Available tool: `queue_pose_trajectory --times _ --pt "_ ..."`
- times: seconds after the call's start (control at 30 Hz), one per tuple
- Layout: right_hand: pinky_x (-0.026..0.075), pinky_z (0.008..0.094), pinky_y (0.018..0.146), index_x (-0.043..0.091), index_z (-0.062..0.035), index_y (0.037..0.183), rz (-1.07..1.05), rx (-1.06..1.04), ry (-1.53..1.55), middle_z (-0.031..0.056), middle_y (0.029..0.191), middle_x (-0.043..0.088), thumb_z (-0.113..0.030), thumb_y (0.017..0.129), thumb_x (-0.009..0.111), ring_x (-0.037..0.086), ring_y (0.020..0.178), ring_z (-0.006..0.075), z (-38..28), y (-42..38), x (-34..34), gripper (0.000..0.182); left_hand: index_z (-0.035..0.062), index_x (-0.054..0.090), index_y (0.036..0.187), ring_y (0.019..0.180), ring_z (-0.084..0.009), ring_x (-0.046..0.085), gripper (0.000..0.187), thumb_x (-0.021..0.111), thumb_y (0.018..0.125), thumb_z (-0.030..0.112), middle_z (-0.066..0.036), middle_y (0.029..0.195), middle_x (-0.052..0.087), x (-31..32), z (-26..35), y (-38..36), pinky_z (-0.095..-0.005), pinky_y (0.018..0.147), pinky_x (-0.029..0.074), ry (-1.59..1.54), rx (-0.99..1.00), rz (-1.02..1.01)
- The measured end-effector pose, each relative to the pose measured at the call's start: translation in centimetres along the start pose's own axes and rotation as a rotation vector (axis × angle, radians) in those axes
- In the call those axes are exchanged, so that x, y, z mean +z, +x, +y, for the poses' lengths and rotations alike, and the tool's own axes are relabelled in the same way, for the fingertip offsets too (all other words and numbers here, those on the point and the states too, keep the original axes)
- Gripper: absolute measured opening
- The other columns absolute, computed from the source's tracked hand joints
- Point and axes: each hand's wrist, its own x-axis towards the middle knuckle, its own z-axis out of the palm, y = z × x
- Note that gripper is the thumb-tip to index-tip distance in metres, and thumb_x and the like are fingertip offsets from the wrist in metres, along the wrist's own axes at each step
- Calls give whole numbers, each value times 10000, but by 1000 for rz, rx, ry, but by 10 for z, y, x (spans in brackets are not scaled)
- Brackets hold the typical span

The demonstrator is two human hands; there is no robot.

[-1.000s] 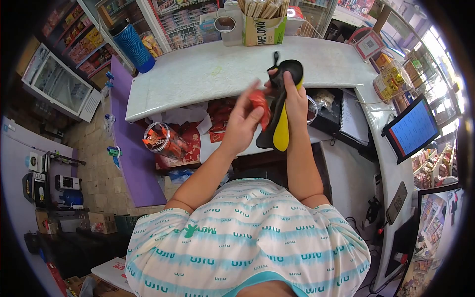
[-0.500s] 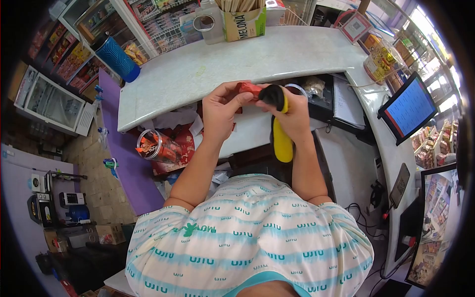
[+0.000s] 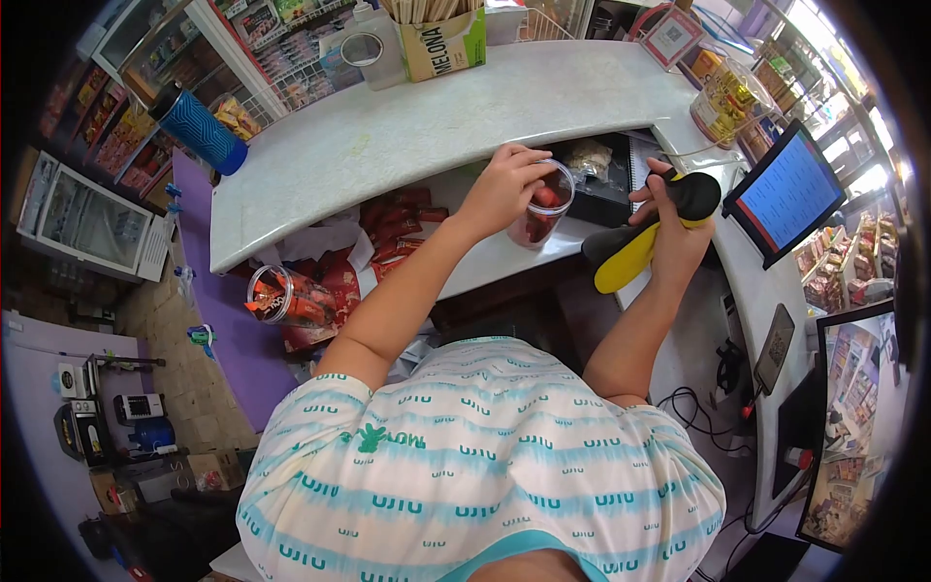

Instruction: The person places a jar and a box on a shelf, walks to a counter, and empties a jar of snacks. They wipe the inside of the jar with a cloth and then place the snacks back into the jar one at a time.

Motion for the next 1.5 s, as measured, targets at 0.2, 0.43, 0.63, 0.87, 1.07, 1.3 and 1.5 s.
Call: queue_pose_trajectory --times 0.2,0.43,0.63,0.87,1.07,1.3,1.5 --pt "441 219 505 622 23 1123 -124 -1 92 104 740 658 -56 847 663 574 539 112 1 -3 13 290 56 697 957 989 -268 575 207 614 775 6 -84 984 676 -33 -12 -56 -379 879 470 -49 -255 115" --pt "432 201 516 544 29 1211 -418 24 209 134 772 669 6 842 628 596 561 121 6 -12 53 380 68 681 937 1018 -300 535 218 557 765 19 -107 969 647 -6 -102 -143 -413 905 433 426 -458 -201" --pt "503 222 617 574 6 1193 -542 61 261 125 845 670 22 842 638 621 655 112 3 -20 66 357 67 663 1018 1068 -294 516 272 581 760 36 -121 1038 627 3 -108 -141 -400 955 395 477 -438 -183" --pt "482 309 832 433 -34 1323 -562 -437 14 141 1304 536 -20 818 668 552 1105 206 39 -44 115 557 -2 554 1219 961 -176 620 356 547 864 26 -88 1091 632 -32 8 -85 -278 816 486 -923 -662 439" --pt "414 379 893 607 -30 1088 -445 -554 -243 101 1091 617 -69 810 656 532 1024 319 41 -71 156 284 3 531 1222 886 -143 628 294 405 976 102 -72 1081 621 -45 51 -72 -282 785 506 -1403 -810 643" --pt "454 304 533 664 -3 741 -508 62 -87 96 564 609 -346 876 647 602 526 193 44 -27 160 370 14 493 1292 996 -112 560 324 424 992 115 -62 1157 581 -46 41 -85 -242 869 446 -952 -791 286" --pt "477 239 748 589 -13 1132 -605 399 509 71 970 648 -235 936 583 604 815 103 26 -43 148 297 44 417 1319 1025 -156 564 389 512 942 27 -94 1180 551 -72 59 -58 -286 905 461 -1250 -439 707"
